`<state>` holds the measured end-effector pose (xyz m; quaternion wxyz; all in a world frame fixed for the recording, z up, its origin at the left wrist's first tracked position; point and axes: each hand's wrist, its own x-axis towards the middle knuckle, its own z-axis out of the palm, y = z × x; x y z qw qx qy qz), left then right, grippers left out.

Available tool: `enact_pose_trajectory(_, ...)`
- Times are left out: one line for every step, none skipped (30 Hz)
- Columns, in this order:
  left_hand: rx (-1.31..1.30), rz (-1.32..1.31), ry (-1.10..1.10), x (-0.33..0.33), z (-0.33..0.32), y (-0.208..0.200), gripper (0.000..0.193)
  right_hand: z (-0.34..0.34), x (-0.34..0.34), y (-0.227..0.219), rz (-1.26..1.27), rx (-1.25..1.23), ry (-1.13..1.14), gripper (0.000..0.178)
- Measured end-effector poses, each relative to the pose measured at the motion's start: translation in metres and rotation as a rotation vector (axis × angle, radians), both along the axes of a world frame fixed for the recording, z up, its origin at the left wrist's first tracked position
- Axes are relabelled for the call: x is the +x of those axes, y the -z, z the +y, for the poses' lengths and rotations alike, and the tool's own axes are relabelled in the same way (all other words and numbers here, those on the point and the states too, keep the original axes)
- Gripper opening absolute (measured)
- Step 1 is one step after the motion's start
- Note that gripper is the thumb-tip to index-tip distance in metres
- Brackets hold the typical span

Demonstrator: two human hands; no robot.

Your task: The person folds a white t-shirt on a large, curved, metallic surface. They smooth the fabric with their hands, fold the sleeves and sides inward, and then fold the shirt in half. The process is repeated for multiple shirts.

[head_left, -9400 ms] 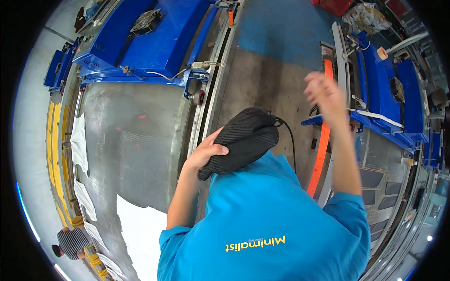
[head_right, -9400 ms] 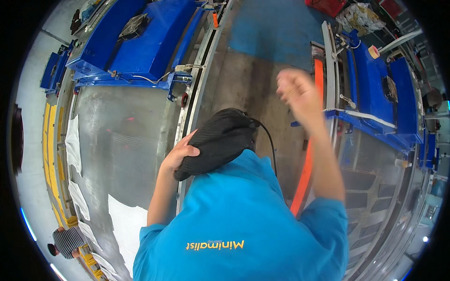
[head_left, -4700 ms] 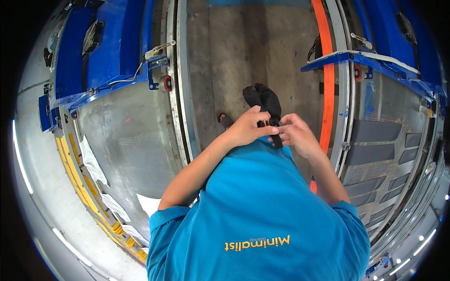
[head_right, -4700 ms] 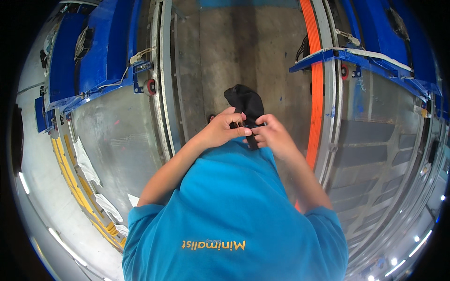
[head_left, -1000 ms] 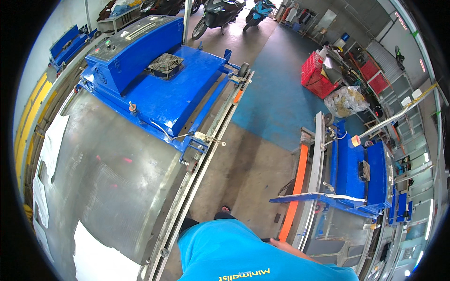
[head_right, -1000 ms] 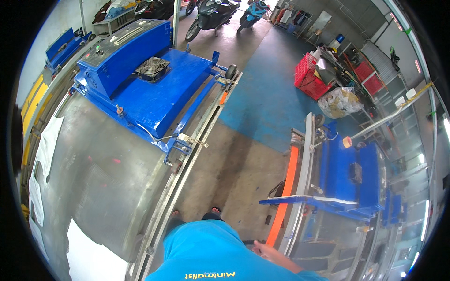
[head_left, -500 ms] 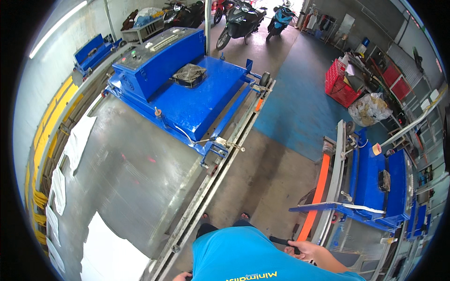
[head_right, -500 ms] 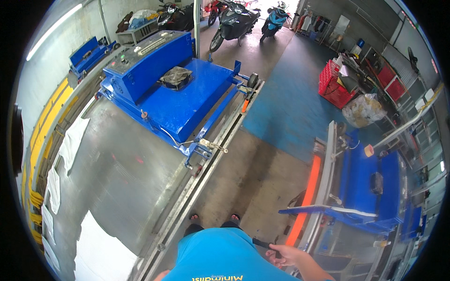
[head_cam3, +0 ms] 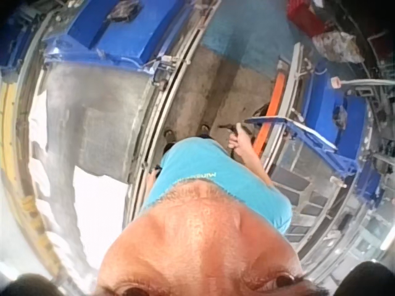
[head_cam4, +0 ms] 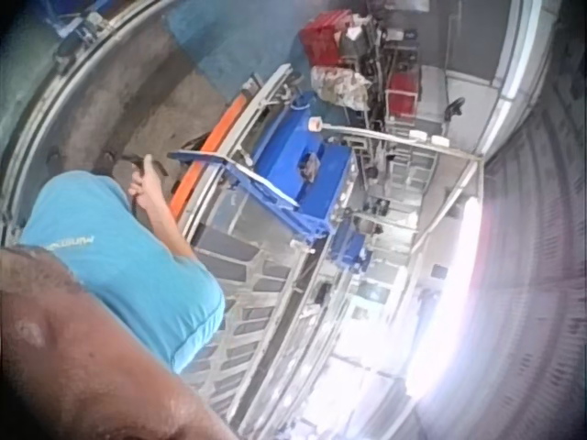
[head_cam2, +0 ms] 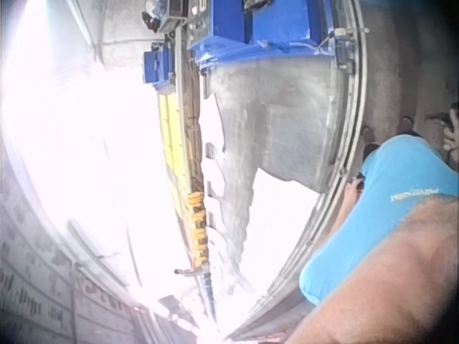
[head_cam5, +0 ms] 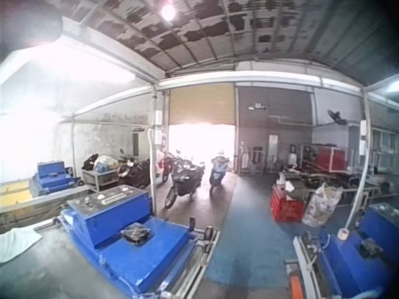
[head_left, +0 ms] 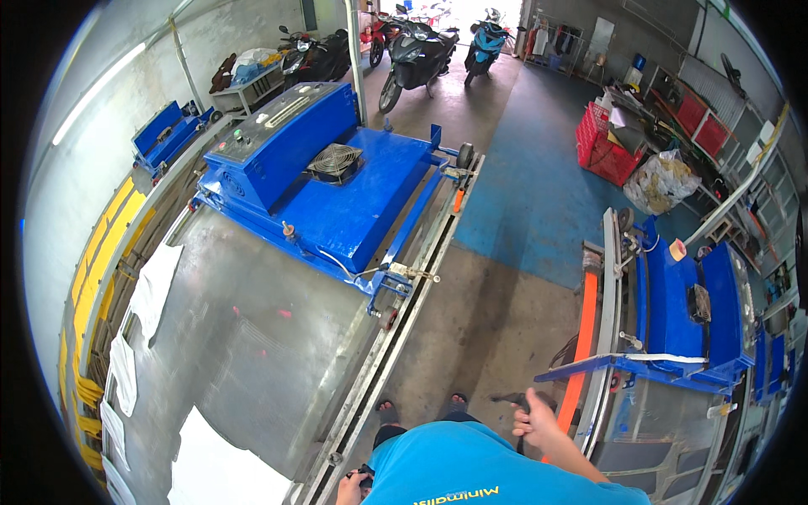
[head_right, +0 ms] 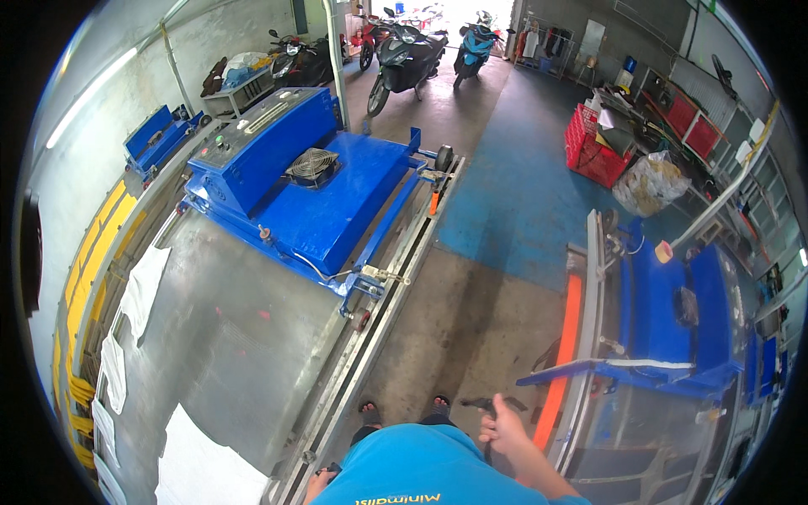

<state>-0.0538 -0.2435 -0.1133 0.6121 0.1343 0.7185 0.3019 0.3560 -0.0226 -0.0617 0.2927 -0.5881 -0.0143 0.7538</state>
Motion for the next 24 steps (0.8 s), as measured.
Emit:
enact_pose_trajectory(0.009,-0.038,-0.031,0.001,-0.002,0.008,0.053,-0.003,-0.009,0.006,0.022,0.114,-0.015,0.051)
enact_pose_trajectory(0.016,-0.085,-0.073,0.002,-0.005,0.017,0.052,-0.002,-0.021,0.008,-0.037,0.162,-0.031,0.046)
enact_pose_trajectory(0.026,-0.143,-0.130,0.002,-0.009,0.026,0.051,0.003,-0.037,0.007,-0.097,0.217,-0.051,0.041)
enact_pose_trajectory(0.033,-0.214,-0.188,0.002,-0.016,0.037,0.050,0.005,-0.047,0.008,-0.162,0.267,-0.069,0.036)
enact_pose_trajectory(0.052,-0.312,-0.250,-0.001,-0.023,0.052,0.049,0.006,-0.052,0.026,-0.169,0.309,-0.123,0.033)
enact_pose_trajectory(0.068,-0.438,-0.309,-0.004,-0.033,0.068,0.048,0.006,-0.055,0.046,-0.175,0.347,-0.182,0.031)
enact_pose_trajectory(0.083,-0.566,-0.357,-0.008,-0.047,0.086,0.047,0.008,-0.066,0.049,-0.168,0.338,-0.206,0.024)
enact_pose_trajectory(0.101,-0.668,-0.394,-0.010,-0.057,0.099,0.046,0.011,-0.071,0.055,-0.146,0.371,-0.249,0.023)
enact_pose_trajectory(0.081,-0.492,-0.320,-0.005,-0.055,0.091,0.052,0.012,-0.073,0.063,-0.125,0.397,-0.289,0.022)
enact_pose_trajectory(0.180,-0.443,-0.547,0.009,-0.033,0.055,0.029,0.008,-0.077,0.065,-0.104,0.410,-0.336,0.021)
enact_pose_trajectory(0.170,-0.512,-0.662,0.002,-0.045,0.080,0.019,0.012,-0.079,0.064,-0.027,0.444,-0.334,0.022)
enact_pose_trajectory(0.154,-0.378,-0.529,0.005,-0.032,0.046,0.011,0.017,-0.080,0.061,-0.061,0.464,-0.353,0.023)
enact_pose_trajectory(0.160,-0.427,-0.583,0.005,-0.036,0.046,0.014,0.024,-0.090,0.045,-0.153,0.465,-0.411,0.023)
enact_pose_trajectory(0.178,-0.441,-0.660,0.012,-0.033,0.037,0.014,0.031,-0.100,0.036,-0.198,0.501,-0.431,0.022)
enact_pose_trajectory(0.203,-0.461,-0.721,0.015,-0.037,0.043,0.013,0.036,-0.104,0.035,-0.162,0.462,-0.451,0.022)
enact_pose_trajectory(0.253,-0.467,-0.653,0.014,-0.034,0.029,0.014,0.038,-0.108,0.036,-0.149,0.457,-0.501,0.022)
enact_pose_trajectory(0.263,-0.415,-0.595,0.013,-0.045,0.039,0.016,0.037,-0.113,0.036,-0.060,0.381,-0.490,0.019)
enact_pose_trajectory(0.182,-0.403,-0.625,0.014,-0.044,0.030,0.019,0.035,-0.116,0.031,0.025,0.386,-0.512,0.019)
enact_pose_trajectory(0.180,-0.436,-0.647,0.015,-0.048,0.026,0.020,0.033,-0.122,0.024,0.073,0.346,-0.505,0.022)
enact_pose_trajectory(0.193,-0.468,-0.669,0.016,-0.051,0.026,0.021,0.031,-0.128,0.020,0.104,0.364,-0.549,0.025)
enact_pose_trajectory(0.195,-0.475,-0.696,0.019,-0.052,0.023,0.023,0.033,-0.136,0.019,0.101,0.372,-0.581,0.025)
enact_pose_trajectory(0.197,-0.487,-0.713,0.019,-0.050,0.024,0.024,0.034,-0.142,0.020,0.094,0.383,-0.604,0.026)
enact_pose_trajectory(0.200,-0.496,-0.729,0.021,-0.053,0.024,0.025,0.032,-0.146,0.018,0.086,0.375,-0.618,0.027)
enact_pose_trajectory(0.193,-0.499,-0.734,0.020,-0.051,0.026,0.025,0.037,-0.153,0.015,0.081,0.384,-0.633,0.027)
